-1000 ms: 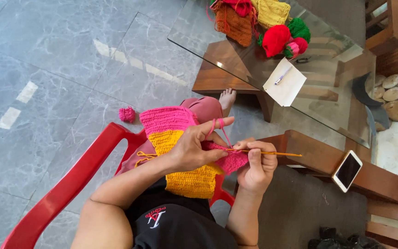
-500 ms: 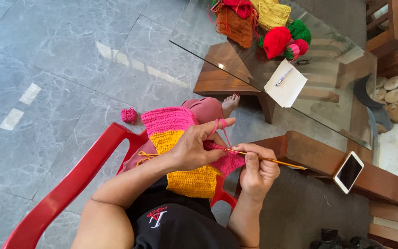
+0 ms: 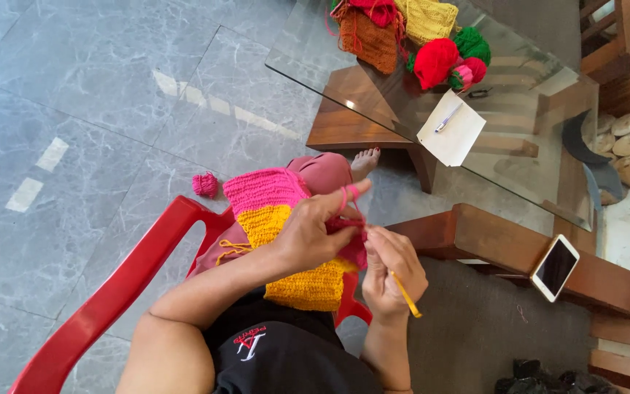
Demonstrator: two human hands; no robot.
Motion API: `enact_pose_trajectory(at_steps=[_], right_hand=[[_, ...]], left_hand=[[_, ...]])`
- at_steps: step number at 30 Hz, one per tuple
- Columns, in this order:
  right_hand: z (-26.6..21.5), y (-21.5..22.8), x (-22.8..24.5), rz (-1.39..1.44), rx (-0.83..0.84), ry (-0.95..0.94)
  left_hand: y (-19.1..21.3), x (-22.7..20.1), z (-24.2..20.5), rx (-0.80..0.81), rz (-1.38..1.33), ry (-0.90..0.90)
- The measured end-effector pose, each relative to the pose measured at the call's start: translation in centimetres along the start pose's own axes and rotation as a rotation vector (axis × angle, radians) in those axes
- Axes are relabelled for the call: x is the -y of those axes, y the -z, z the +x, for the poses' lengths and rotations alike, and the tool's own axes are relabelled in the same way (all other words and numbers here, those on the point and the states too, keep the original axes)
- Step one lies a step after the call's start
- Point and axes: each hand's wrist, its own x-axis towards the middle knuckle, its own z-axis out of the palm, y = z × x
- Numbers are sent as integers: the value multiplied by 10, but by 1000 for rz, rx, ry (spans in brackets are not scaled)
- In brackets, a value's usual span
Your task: Hand-crocheting a multi-colored fabric piece using a hook and yarn at a natural pace.
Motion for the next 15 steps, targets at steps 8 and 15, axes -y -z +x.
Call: enact_pose_trajectory(at_steps=[8,15], right_hand=[[-20,-23,-28,-34,-264,149],[-16,-19,-23,384,-269,-3]], left_hand=[[-13,22,-5,35,-790,210],[4,21,-2,112,-923,239]])
